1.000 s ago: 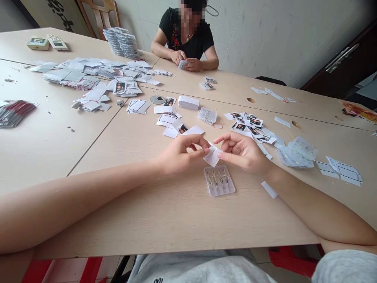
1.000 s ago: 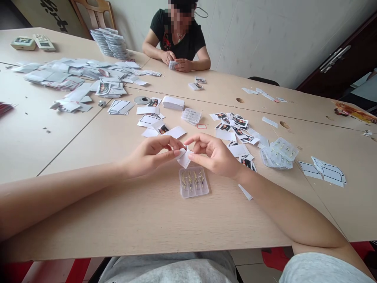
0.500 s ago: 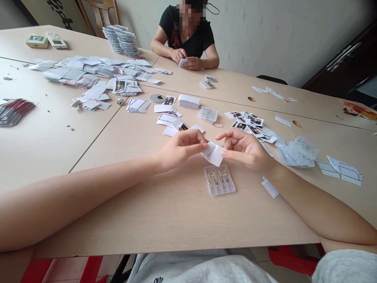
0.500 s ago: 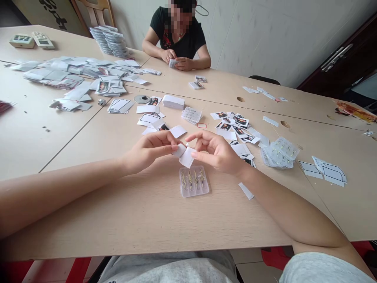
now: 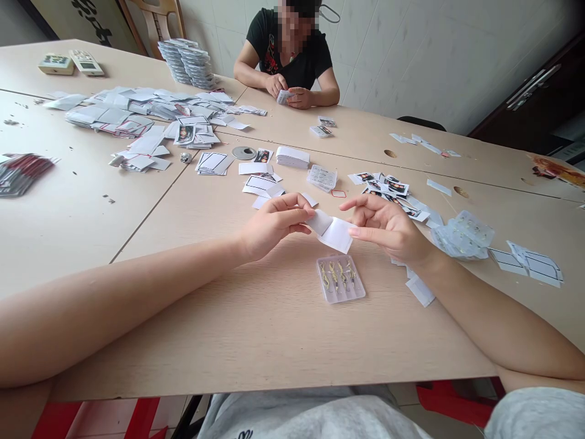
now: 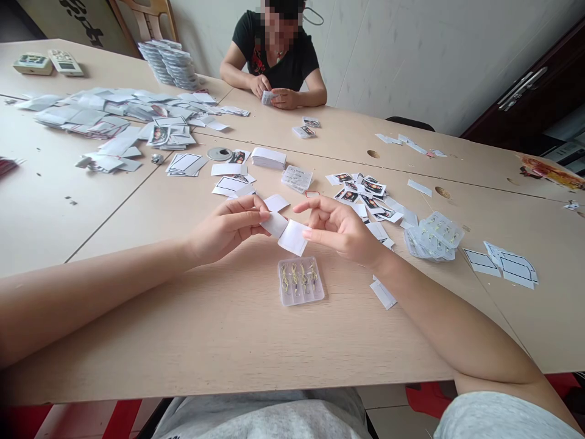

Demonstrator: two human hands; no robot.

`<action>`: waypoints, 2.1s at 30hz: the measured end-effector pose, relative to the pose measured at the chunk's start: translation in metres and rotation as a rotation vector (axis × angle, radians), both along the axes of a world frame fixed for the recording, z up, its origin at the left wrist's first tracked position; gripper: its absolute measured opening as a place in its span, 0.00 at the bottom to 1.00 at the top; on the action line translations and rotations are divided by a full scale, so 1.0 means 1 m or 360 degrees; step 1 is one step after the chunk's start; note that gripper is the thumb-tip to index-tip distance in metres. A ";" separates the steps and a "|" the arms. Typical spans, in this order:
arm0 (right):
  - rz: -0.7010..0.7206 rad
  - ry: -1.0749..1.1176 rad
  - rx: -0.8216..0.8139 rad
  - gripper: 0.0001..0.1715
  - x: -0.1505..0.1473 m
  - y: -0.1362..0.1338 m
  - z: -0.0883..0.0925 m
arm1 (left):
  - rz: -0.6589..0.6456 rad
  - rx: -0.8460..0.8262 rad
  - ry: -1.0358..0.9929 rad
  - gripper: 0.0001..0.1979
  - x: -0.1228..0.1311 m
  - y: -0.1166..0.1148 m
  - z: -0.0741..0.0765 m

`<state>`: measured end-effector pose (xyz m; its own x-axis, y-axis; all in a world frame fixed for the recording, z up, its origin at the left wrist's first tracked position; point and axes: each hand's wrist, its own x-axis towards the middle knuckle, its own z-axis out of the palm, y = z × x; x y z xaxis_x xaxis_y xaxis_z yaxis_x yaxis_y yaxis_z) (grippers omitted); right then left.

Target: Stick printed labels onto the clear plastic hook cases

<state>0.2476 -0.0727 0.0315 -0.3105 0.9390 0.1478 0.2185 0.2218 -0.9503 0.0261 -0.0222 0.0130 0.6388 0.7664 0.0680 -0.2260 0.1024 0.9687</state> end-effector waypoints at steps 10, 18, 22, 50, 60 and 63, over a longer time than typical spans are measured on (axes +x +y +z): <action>-0.0032 0.0029 -0.0015 0.20 0.004 0.004 -0.001 | 0.0055 -0.0087 -0.0042 0.07 0.002 0.003 -0.001; -0.0084 0.0047 0.0011 0.19 0.007 0.006 0.000 | 0.0092 -0.0205 -0.0138 0.06 0.003 0.003 -0.001; -0.0080 0.0088 0.0012 0.19 0.007 0.006 0.001 | 0.0117 -0.0247 -0.0169 0.05 0.003 0.004 0.000; -0.0121 0.0302 -0.0043 0.19 0.014 0.015 -0.001 | 0.0059 -0.0421 -0.0325 0.08 0.005 0.009 -0.002; -0.0281 0.0199 0.0029 0.15 0.017 0.017 0.003 | -0.0070 -0.0334 -0.0240 0.17 0.001 0.011 -0.003; -0.0426 0.0125 0.0063 0.13 0.025 0.022 0.011 | -0.0089 -0.0296 -0.0201 0.17 0.000 0.010 -0.005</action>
<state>0.2726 -0.0505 0.0422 -0.0382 0.9791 0.1997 0.2006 0.2032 -0.9584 0.0263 -0.0123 0.0085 0.6759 0.7369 0.0109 -0.3332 0.2923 0.8964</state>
